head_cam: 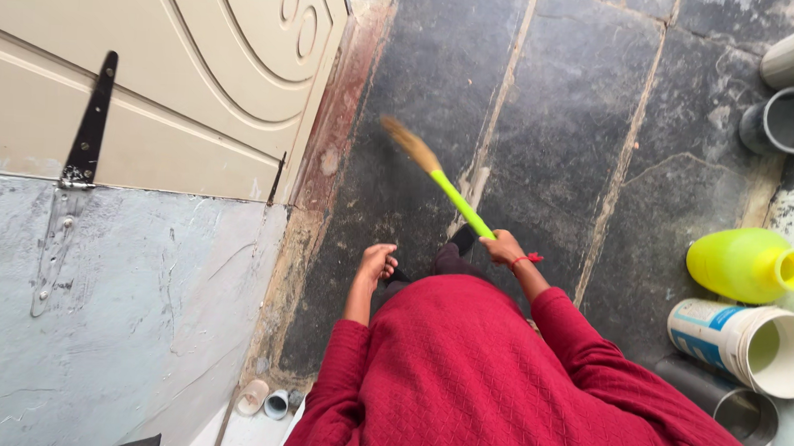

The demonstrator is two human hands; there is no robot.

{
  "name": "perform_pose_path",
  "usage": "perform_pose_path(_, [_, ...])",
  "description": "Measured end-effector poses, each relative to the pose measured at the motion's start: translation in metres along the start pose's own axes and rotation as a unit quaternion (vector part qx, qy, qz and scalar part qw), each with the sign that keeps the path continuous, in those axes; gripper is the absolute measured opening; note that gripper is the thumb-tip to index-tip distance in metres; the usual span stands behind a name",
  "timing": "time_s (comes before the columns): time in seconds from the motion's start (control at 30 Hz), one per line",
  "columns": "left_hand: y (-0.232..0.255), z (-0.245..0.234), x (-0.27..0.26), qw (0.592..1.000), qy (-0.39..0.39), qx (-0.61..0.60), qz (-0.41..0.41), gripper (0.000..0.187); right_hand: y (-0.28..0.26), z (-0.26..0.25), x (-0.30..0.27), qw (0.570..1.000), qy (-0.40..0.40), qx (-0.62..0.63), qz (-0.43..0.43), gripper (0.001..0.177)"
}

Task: The person sweeps a stone floor using a broom with a green handle, clearing dust from corners and edges.

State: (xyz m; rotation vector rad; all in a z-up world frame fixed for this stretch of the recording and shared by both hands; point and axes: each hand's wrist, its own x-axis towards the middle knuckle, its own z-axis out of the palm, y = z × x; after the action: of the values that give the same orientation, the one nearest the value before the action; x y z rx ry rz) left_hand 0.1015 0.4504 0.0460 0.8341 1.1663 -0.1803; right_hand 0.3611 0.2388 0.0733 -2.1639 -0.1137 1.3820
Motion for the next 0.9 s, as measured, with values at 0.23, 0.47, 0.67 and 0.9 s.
perform_pose_path(0.23, [-0.015,0.016,0.029,1.000,-0.015,0.002,0.014,0.022,0.012,0.059,0.033,0.989,-0.124,0.072,-0.030,0.025])
perform_pose_path(0.47, [-0.027,0.006,0.023,1.000,-0.007,-0.016,0.001,0.027,0.014,0.047,0.044,0.979,-0.115,0.144,0.085,0.021])
perform_pose_path(0.67, [-0.026,-0.002,0.029,0.999,0.027,-0.017,-0.004,0.027,0.030,-0.011,0.056,0.956,0.067,0.267,0.101,0.017])
perform_pose_path(0.9, [-0.007,0.020,0.053,1.000,0.022,0.005,-0.003,0.026,0.057,-0.067,0.057,0.977,-0.005,0.211,-0.017,0.015])
